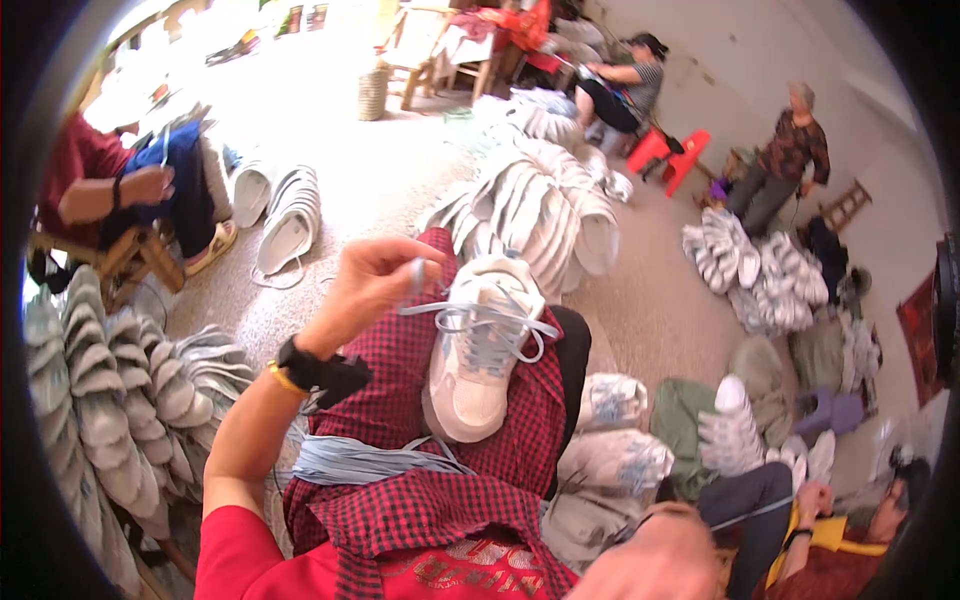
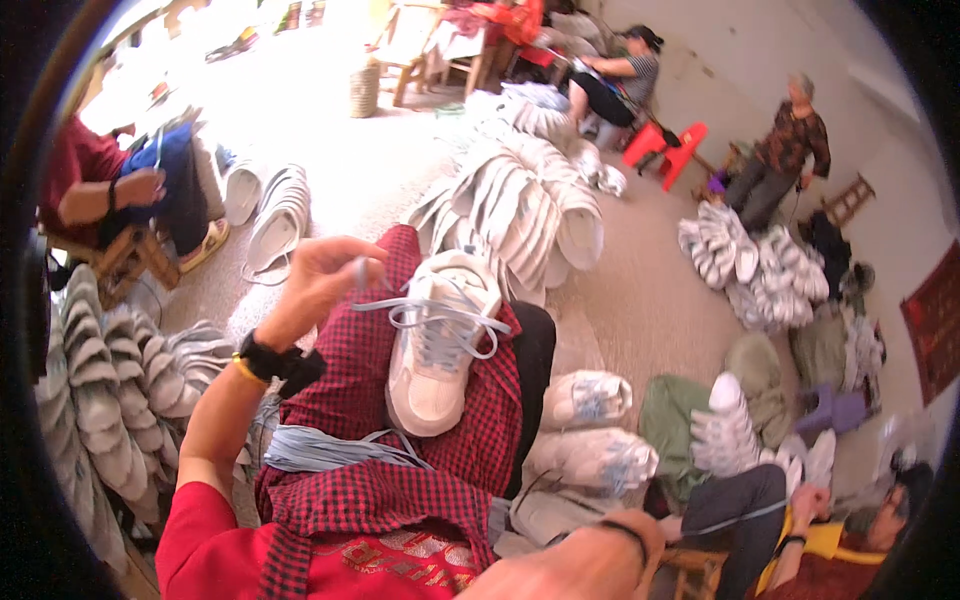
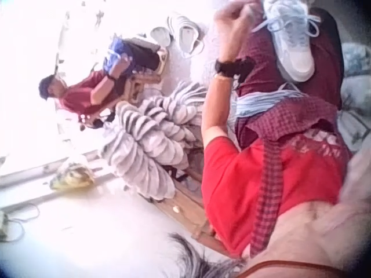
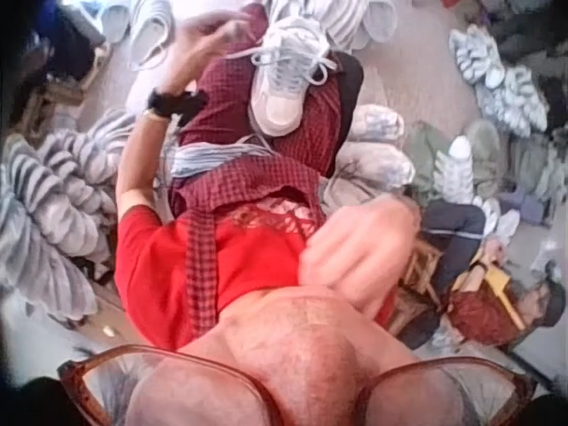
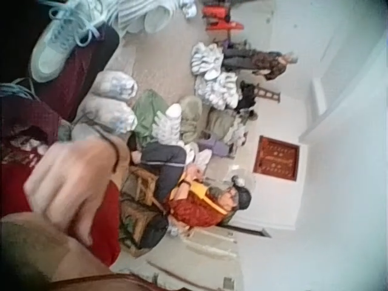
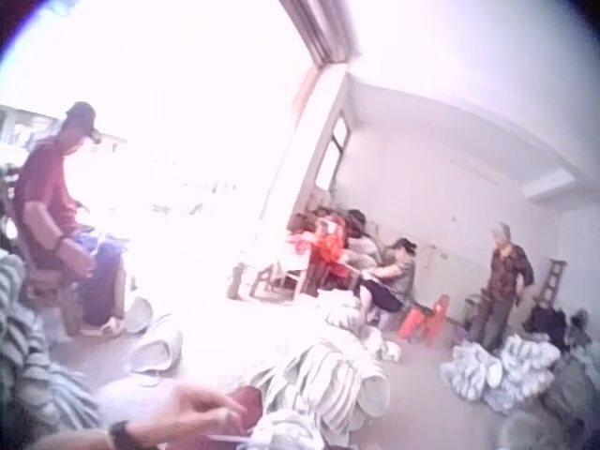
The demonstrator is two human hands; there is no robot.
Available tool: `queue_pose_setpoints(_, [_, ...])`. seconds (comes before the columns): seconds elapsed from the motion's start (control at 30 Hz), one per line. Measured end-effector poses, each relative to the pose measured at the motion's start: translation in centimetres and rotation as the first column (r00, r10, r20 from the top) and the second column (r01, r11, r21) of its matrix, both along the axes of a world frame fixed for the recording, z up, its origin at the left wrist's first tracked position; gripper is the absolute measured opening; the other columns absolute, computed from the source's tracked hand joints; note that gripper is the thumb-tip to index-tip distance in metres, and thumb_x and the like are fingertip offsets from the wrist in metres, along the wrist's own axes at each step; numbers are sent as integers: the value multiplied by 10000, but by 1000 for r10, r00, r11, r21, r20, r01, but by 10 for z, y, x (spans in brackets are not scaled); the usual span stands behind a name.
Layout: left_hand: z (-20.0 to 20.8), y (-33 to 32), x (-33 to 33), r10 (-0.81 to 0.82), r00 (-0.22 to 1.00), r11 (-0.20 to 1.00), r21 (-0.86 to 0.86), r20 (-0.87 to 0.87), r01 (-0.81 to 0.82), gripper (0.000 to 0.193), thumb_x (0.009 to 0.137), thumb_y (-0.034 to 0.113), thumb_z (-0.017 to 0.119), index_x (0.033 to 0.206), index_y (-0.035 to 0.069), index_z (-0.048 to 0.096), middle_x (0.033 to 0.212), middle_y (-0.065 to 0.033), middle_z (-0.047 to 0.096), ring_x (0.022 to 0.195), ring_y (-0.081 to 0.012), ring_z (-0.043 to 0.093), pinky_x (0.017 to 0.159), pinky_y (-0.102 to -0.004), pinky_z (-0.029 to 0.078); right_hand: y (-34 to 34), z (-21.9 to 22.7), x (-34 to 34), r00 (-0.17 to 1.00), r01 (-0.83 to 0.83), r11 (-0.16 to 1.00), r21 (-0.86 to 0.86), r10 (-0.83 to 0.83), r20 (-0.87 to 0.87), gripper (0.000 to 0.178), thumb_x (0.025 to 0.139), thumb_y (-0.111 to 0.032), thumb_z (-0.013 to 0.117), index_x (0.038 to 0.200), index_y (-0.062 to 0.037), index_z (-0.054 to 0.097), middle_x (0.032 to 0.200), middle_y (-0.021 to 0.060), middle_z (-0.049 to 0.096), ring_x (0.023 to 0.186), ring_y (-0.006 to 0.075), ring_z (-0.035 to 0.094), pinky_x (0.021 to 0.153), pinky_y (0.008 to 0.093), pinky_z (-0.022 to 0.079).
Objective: The recorder is lacing pairs of white shoes in a shoe manufacturing workshop.
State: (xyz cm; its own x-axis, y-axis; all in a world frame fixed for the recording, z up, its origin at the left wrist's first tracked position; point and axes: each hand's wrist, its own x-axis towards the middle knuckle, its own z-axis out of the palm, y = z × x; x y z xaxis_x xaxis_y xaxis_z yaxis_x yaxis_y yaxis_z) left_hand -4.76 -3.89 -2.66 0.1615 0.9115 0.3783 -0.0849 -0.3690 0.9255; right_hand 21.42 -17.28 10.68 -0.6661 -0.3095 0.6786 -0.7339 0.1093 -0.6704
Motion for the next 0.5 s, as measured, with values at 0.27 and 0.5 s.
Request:
queue_pose_setpoints(0.27, [-37, 10, 13, 25, 998, 995, -92, -66, -31, 195, 921, 133, 706, 1015, -38, 710, 873, -52, 724, 796, -91, 660, 720, -247, 546, -29, -58, -56, 977, 24, 944, -328, 47, 208, 269, 1010, -197, 534, 822, -6, 555, 786, 149, 527, 723, 347, 539, 577, 424, 431])
queue_pose_setpoints(0.5, [-47, 8, 24, 44, 998, 996, -74, -36, -47, 153, 933, 140, 691, 943, -8, 653, 800, -17, 677, 722, -59, 616, 638, -226, 512, -33, -17, 13, 947, 321, 946, -47, -319, 44, 350, 976, -207, 513, 641, -117, 470, 730, 103, 520, 612, 278, 535, 467, 393, 394])
